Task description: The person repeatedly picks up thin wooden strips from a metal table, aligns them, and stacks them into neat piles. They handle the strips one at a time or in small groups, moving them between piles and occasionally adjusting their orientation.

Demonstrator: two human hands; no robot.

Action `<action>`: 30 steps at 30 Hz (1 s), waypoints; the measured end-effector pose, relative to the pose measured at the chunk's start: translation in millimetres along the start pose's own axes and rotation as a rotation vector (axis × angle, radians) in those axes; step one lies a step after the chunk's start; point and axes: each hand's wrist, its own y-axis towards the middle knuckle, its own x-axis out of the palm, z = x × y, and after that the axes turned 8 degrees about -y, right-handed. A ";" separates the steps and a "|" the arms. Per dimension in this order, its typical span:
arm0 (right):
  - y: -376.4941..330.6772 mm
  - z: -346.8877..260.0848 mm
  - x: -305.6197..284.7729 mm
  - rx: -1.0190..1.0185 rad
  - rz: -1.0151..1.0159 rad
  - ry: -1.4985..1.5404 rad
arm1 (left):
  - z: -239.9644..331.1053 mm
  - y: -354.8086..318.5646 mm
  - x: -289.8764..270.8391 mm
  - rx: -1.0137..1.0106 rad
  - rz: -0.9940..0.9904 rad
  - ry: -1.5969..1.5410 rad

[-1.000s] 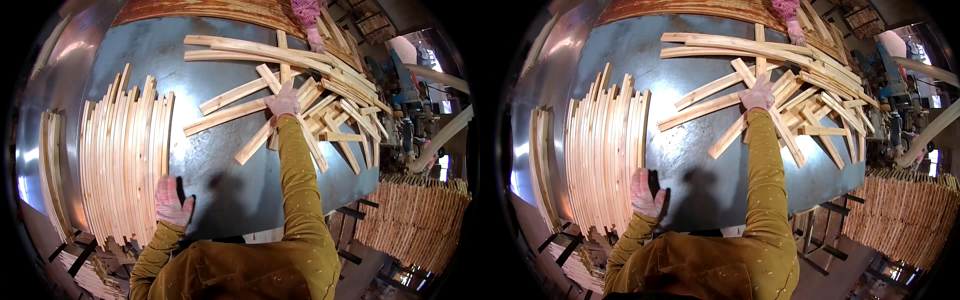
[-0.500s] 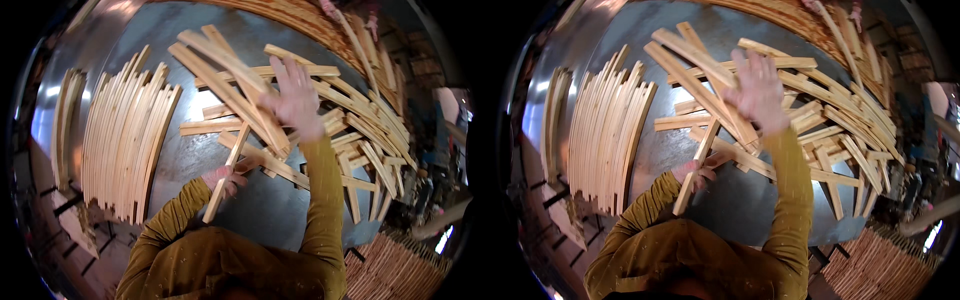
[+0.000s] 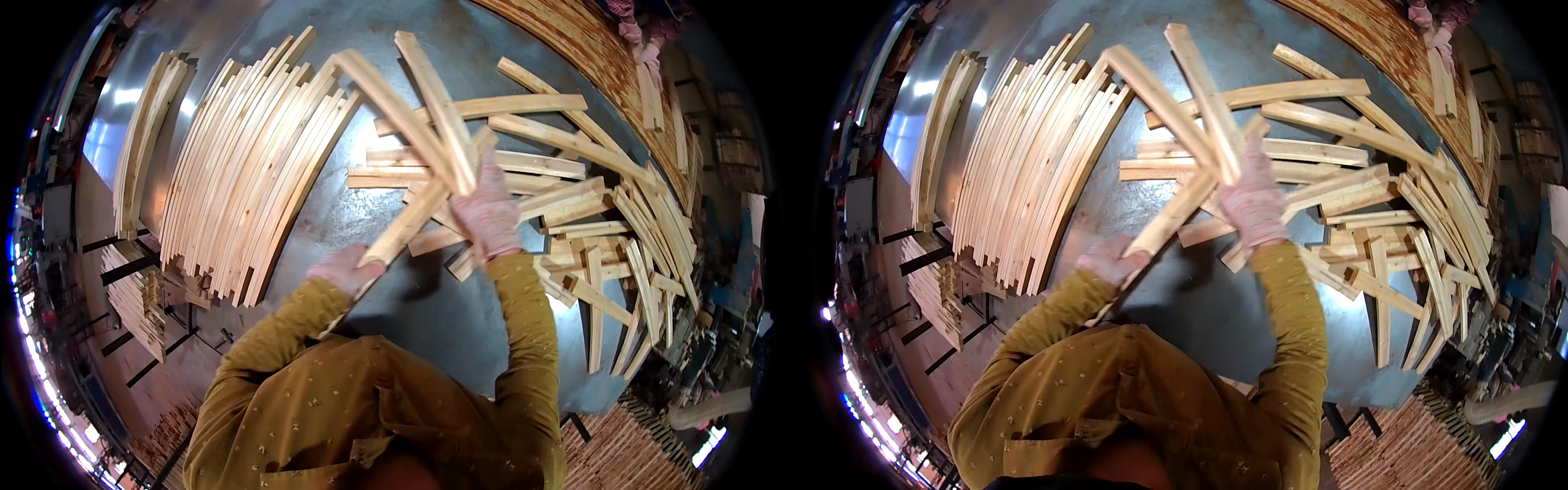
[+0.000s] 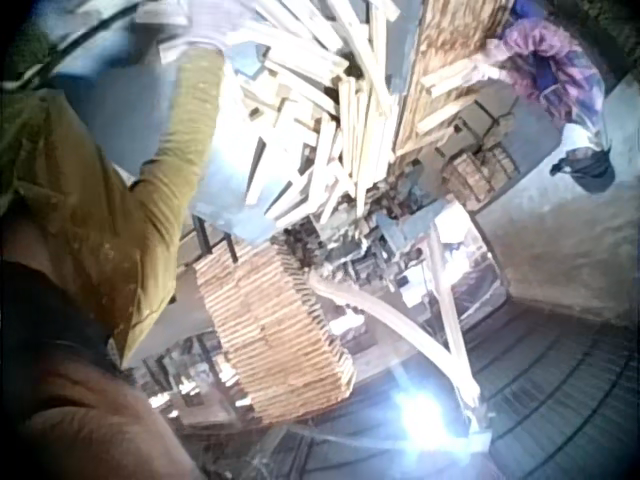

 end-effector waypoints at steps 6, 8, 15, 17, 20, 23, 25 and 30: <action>-18.1 90.8 5.8 0.036 -0.194 1.085 | -106.3 -64.4 -41.5 0.155 0.241 -0.334; -42.1 67.0 19.0 0.090 -0.392 1.721 | -99.2 -49.8 -42.8 0.089 0.367 -0.085; -78.0 -13.7 91.7 0.158 -0.400 2.096 | -157.0 20.5 -54.9 0.529 1.020 0.639; -78.6 -39.1 93.5 -0.019 -0.362 1.867 | -139.2 17.7 -56.6 0.538 1.102 0.717; -79.1 -77.4 118.8 0.088 -0.003 0.964 | -85.8 2.3 -27.2 0.462 0.305 -0.391; -78.1 -116.5 124.6 0.155 -0.101 1.268 | -76.0 3.1 -4.3 0.401 -0.002 -0.443; -75.3 -101.1 127.0 0.199 -0.281 1.541 | -72.8 5.9 -28.6 -0.014 -0.275 -0.749; -66.4 -81.8 163.2 0.218 -0.150 1.177 | -117.9 9.0 -22.2 0.213 -0.284 -1.065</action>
